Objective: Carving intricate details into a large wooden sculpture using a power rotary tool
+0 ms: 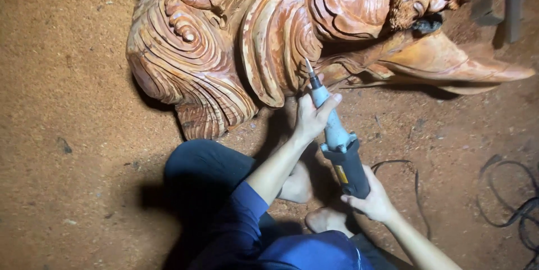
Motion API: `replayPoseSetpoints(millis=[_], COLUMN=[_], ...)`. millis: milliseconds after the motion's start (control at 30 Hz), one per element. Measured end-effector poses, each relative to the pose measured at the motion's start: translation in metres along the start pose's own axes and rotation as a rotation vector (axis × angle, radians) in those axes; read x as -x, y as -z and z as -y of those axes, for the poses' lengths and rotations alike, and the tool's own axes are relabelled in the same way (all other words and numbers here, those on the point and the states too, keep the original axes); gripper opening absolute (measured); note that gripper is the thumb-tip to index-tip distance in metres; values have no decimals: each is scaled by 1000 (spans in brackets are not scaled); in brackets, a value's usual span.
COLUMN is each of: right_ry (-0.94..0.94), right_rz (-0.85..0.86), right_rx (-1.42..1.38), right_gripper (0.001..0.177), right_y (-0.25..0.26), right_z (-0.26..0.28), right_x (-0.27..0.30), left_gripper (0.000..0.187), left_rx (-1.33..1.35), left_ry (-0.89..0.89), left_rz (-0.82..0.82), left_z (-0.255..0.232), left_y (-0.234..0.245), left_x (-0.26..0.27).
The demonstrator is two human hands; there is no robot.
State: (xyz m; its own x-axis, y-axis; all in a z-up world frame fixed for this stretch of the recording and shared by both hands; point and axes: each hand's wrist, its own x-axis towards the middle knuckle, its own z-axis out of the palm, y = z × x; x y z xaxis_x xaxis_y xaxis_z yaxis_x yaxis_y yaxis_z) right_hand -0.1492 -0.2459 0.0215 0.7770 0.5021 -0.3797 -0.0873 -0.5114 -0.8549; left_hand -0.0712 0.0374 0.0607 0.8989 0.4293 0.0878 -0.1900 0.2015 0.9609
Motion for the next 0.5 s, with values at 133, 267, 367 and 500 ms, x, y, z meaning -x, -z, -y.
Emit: replayPoseSetpoints(millis=[133, 267, 367, 500], right_ry=[-17, -80, -95, -135], right_rz=[-63, -83, -103, -110], right_rx=[-81, -206, -238, -181], right_gripper=[91, 93, 92, 91], right_y=[-41, -61, -67, -69], right_z=[18, 47, 60, 72], right_x=[6, 12, 16, 16], left_gripper=[21, 22, 76, 74], left_rx=[-21, -17, 104, 122], left_ry=[91, 230, 254, 298], left_rz=[-51, -47, 4, -8], left_z=[-8, -20, -19, -30], left_y=[9, 16, 17, 19], left_x=[-4, -11, -14, -16])
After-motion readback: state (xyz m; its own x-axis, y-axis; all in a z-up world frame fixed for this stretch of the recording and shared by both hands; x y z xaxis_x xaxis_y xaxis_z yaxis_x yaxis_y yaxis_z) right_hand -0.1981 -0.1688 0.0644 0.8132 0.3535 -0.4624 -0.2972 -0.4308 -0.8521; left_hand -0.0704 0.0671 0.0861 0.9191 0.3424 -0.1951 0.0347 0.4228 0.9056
